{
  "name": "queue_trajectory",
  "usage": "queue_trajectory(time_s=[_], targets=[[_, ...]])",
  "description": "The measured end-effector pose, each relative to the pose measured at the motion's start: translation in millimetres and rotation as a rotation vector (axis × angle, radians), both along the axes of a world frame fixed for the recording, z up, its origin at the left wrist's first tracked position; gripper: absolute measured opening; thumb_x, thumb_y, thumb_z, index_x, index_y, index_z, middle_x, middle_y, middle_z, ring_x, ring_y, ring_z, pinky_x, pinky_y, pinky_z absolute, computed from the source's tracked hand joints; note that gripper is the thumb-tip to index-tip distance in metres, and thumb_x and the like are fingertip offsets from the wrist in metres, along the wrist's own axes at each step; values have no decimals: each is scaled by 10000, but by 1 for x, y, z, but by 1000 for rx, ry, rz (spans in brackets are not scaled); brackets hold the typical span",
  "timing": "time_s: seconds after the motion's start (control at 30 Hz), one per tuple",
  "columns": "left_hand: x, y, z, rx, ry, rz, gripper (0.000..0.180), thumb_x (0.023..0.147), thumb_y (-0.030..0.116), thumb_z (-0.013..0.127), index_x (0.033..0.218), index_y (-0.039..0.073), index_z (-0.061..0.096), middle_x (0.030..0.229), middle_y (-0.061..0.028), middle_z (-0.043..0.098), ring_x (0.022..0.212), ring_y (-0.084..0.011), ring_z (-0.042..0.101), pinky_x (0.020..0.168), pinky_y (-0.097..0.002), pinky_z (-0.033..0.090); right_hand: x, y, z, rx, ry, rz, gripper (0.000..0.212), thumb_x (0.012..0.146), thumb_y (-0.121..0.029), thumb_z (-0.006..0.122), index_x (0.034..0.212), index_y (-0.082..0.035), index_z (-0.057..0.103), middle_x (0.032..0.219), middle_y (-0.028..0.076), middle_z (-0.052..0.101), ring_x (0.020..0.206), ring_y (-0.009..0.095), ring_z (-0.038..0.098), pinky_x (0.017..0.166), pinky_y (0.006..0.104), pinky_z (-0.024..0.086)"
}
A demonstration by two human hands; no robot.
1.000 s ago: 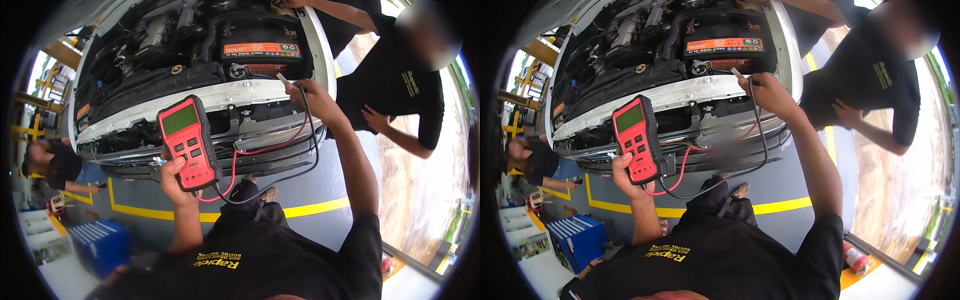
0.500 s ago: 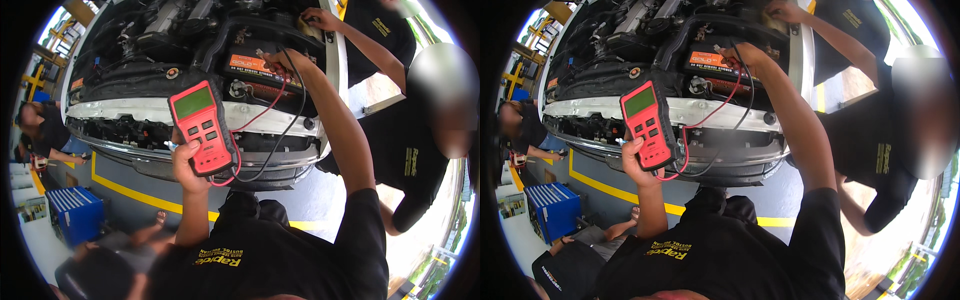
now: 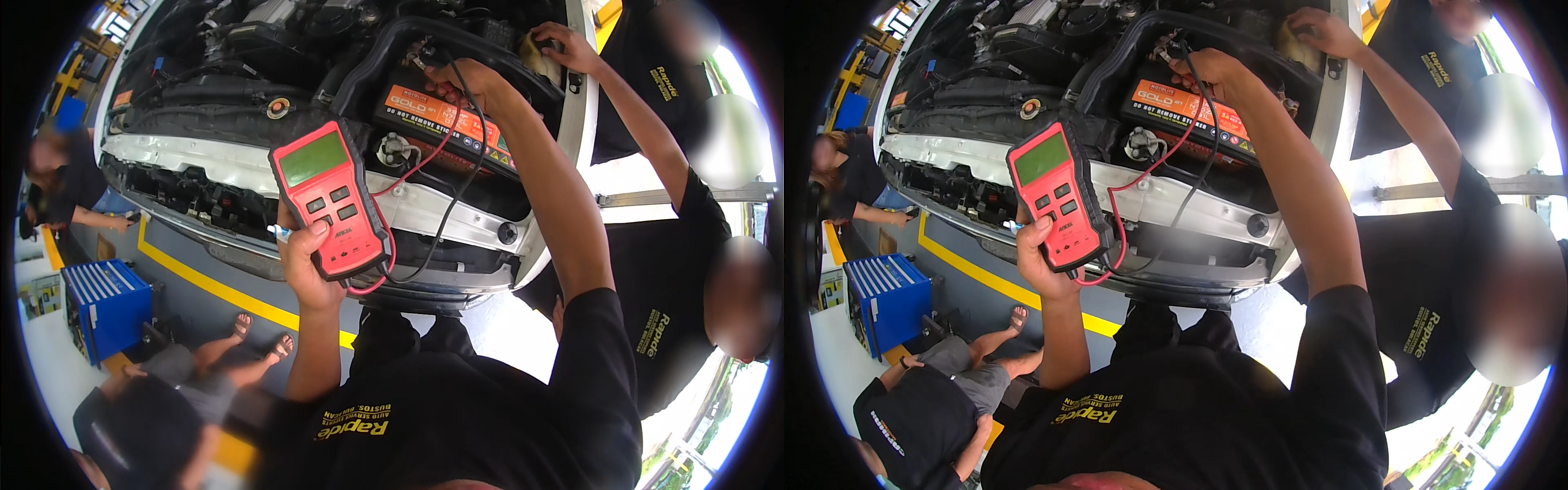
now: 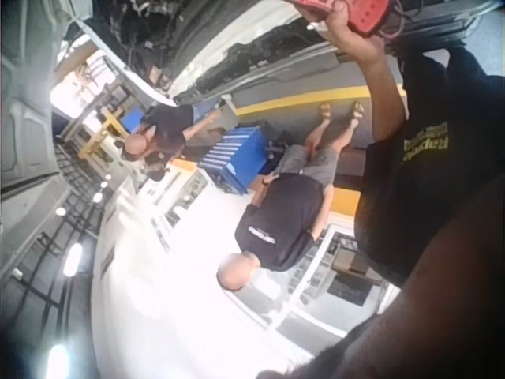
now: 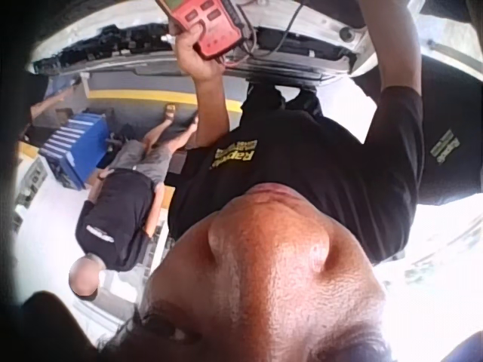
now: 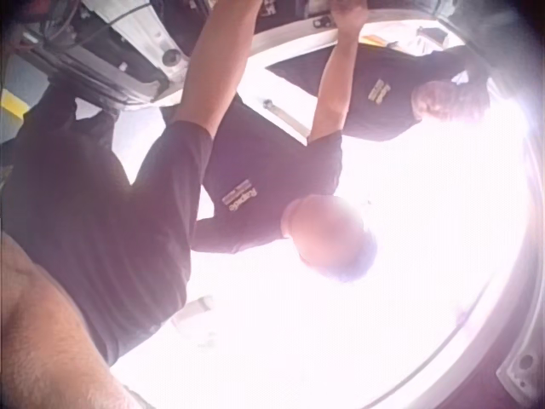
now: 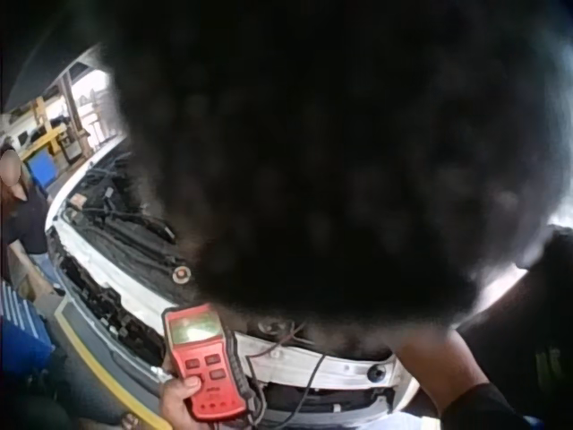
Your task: The person writes on a clipboard inspection form, then uses a battery tester to check the car battery. They connect the tester clamps to the battery terminals and observe the readings on the device's display.
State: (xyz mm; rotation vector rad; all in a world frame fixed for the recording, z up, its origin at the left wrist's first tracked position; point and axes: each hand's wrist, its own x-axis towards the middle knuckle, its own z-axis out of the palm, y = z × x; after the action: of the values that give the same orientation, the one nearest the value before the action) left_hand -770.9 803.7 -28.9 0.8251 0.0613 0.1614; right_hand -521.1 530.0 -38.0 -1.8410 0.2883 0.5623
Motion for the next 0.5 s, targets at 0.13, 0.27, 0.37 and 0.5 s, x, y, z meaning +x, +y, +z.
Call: queue_trajectory(time_s=[0.13, 0.27, 0.37, 0.5], targets=[[-9, -14, -3, 12, -2, 14, 587, 826, 138, 570, 1378, -37, 474, 1177, -155, 643, 1039, -218, 687, 939, -357, 562, 0, 9, 4, -92, -49, 7, 340, 975, -376, 703, 855, -58, 715, 753, 30, 672, 600, 123, 532, 546, 321, 435], [-22, -37, 10, 37, -28, 72, 573, 816, 114, 580, 1361, -33, 482, 1157, -138, 637, 1033, -204, 682, 927, -353, 557, -4, 8, 7, -243, -176, 89, 486, 930, -488, 703, 796, -21, 728, 709, 75, 672, 667, 178, 605, 621, 355, 476], [-28, -48, 6, 82, -49, 136, 554, 822, 92, 576, 1356, -29, 490, 1155, -130, 637, 1028, -200, 681, 933, -356, 556, -9, 6, 9, -389, -350, 124, 566, 921, -529, 692, 836, 29, 735, 754, 137, 695, 787, 260, 682, 725, 384, 521], [-37, -54, 2, 110, -23, 196, 552, 841, 79, 565, 1376, -26, 478, 1179, -142, 644, 1053, -225, 686, 939, -373, 569, -31, -31, 8, -492, -629, 248, 595, 987, -538, 608, 1044, 46, 709, 917, 210, 712, 899, 315, 678, 844, 407, 503]])
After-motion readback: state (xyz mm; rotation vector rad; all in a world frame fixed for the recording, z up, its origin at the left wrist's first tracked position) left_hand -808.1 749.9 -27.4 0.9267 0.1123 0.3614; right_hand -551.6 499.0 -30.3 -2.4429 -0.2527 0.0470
